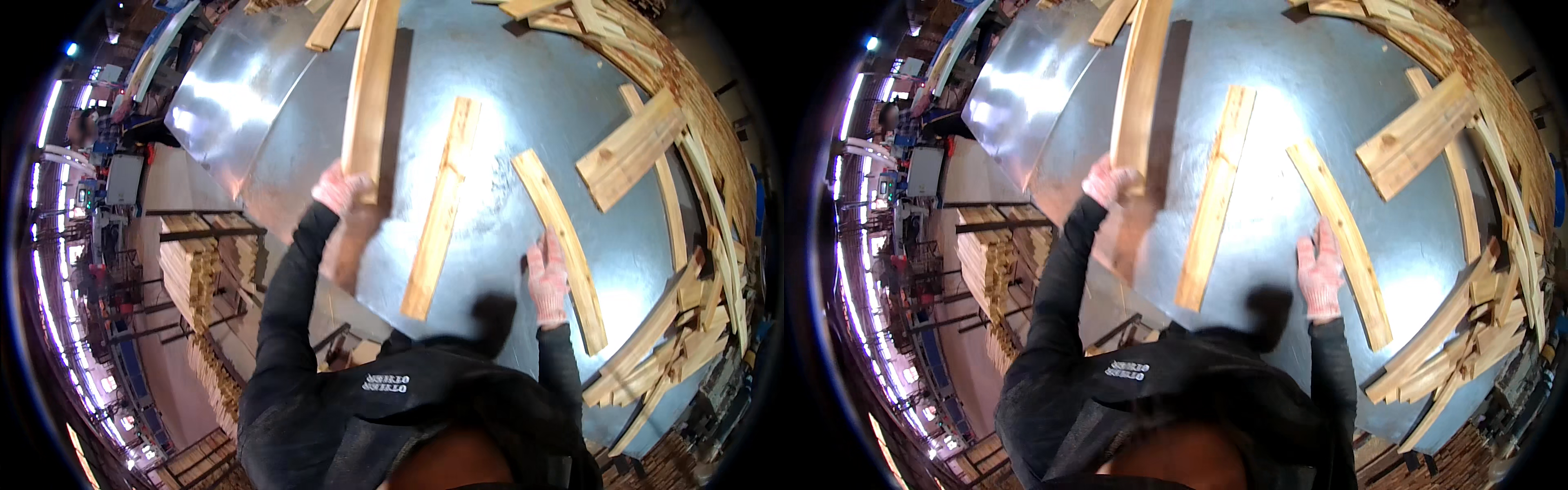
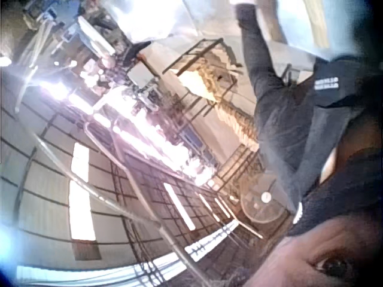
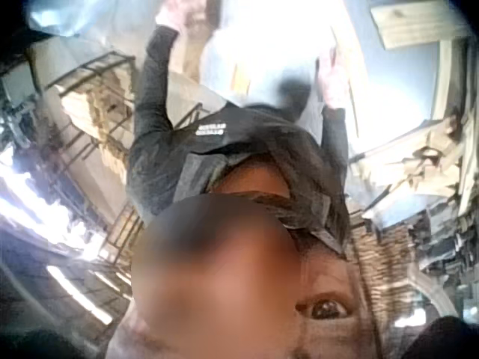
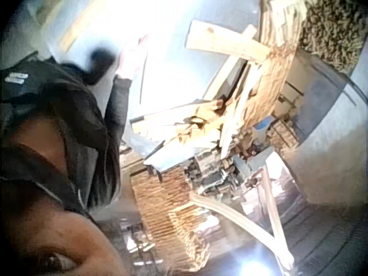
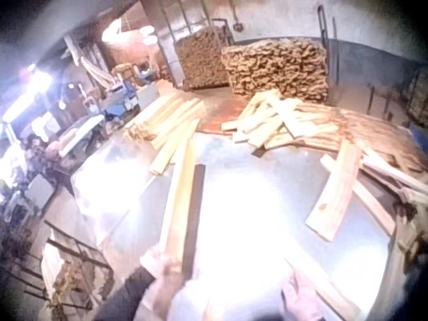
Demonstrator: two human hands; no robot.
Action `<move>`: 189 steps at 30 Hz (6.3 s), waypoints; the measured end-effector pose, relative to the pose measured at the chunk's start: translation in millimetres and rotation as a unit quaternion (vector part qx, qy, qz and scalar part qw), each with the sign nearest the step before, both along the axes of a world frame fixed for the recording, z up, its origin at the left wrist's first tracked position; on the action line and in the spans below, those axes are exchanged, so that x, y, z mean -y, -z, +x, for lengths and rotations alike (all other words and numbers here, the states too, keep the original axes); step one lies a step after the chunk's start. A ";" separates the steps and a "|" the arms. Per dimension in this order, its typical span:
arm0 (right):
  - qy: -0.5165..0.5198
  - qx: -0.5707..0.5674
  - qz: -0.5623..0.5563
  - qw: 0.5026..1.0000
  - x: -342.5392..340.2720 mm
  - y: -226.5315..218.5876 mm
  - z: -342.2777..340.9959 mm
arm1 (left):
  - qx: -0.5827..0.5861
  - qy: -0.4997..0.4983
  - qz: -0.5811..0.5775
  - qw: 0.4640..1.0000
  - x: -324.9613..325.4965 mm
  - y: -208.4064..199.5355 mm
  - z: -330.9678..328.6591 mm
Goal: The person sorts wooden planks on a metal table, picking them up one by one and arranging them into neat stacks. The person wears pink gloves and handles the wood pieces with both hands, moving them from a scattered pile to organized groups.
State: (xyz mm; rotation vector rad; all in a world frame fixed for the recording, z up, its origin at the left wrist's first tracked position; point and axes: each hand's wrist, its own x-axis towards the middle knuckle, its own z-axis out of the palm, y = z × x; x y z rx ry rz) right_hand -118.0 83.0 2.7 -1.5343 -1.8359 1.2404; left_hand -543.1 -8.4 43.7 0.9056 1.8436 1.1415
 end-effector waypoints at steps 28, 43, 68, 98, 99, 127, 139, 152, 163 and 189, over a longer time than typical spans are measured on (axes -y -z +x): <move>0.094 0.276 0.032 0.956 -57.2 -35.8 1.3 | 0.101 0.061 0.069 0.991 -144.8 59.1 17.6; 0.353 0.408 -0.068 0.839 -249.4 4.2 -13.7 | 0.078 0.134 -0.150 0.977 -41.3 47.4 181.0; 0.039 0.143 0.059 0.987 119.2 20.3 9.8 | -0.258 0.031 -0.296 0.919 23.2 51.4 201.7; 0.124 -0.581 -0.365 0.717 103.4 -0.4 87.7 | -0.291 0.102 -0.375 0.874 24.9 28.3 208.2; 0.127 -0.562 -0.352 0.738 102.1 -3.0 87.7 | -0.304 0.110 -0.380 0.867 33.9 17.4 197.4; 0.384 0.342 -0.121 0.849 18.5 -8.1 316.3 | 0.230 0.114 -0.129 0.958 54.9 82.8 336.4; 0.116 -0.528 -0.376 0.753 192.9 -46.6 347.8 | 0.170 0.086 -0.142 0.971 77.9 50.5 418.6; 0.082 -0.360 -0.216 0.904 42.9 23.2 222.0 | -0.014 0.013 -0.186 0.982 71.0 54.0 383.2; -0.123 0.113 -0.020 0.986 6.5 -25.4 76.0 | 0.296 0.034 -0.144 0.944 90.3 77.9 389.9; -0.245 0.109 -0.064 0.961 45.0 -28.2 90.0 | 0.354 -0.029 -0.024 0.935 19.6 56.9 370.6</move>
